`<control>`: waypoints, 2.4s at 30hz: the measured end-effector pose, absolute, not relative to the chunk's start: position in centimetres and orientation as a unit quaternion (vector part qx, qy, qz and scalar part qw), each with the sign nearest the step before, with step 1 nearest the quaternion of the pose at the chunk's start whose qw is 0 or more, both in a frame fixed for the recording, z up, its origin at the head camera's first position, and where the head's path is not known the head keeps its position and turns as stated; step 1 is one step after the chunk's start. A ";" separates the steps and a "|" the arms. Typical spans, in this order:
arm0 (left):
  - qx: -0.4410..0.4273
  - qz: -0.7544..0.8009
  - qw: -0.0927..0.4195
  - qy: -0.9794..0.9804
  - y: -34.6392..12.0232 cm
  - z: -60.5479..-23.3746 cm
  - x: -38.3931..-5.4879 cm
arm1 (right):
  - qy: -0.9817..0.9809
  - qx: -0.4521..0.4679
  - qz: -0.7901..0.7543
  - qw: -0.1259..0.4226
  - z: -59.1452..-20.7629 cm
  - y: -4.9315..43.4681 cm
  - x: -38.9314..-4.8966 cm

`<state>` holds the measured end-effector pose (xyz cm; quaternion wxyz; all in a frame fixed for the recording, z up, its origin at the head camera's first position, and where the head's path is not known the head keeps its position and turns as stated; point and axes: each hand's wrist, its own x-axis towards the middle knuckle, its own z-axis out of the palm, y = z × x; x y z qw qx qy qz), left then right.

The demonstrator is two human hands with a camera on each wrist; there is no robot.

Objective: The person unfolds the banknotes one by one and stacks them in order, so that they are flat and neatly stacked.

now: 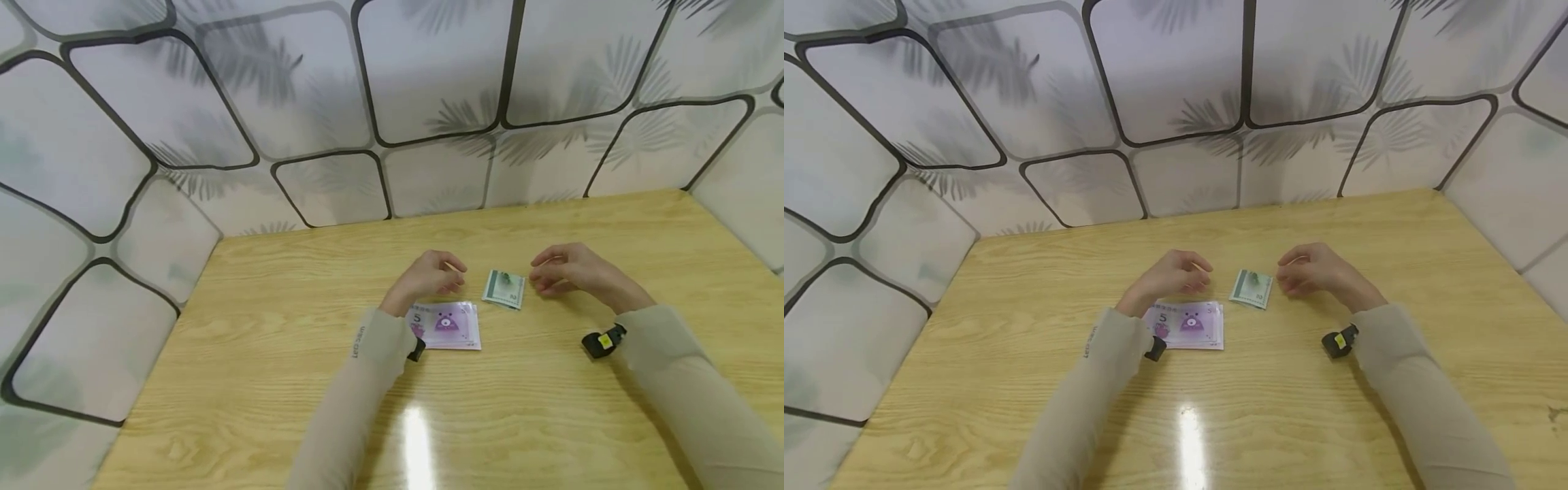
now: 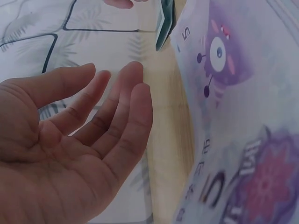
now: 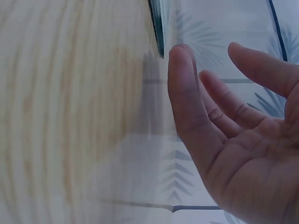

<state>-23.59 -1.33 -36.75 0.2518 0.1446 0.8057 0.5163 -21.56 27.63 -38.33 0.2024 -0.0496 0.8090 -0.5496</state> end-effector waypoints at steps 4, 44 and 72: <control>0.141 0.517 0.257 0.804 -0.7 -37.0 -23.6 | 0.809 -0.043 -0.548 0.206 -38.5 27.7 -21.5; 0.114 0.548 0.278 0.781 2.7 -38.2 -23.7 | 0.729 -0.007 -0.645 0.229 -39.1 27.0 -21.3; 0.143 0.460 0.188 0.856 4.1 -38.3 -23.2 | 0.703 -0.014 -0.683 0.198 -38.8 27.5 -21.1</control>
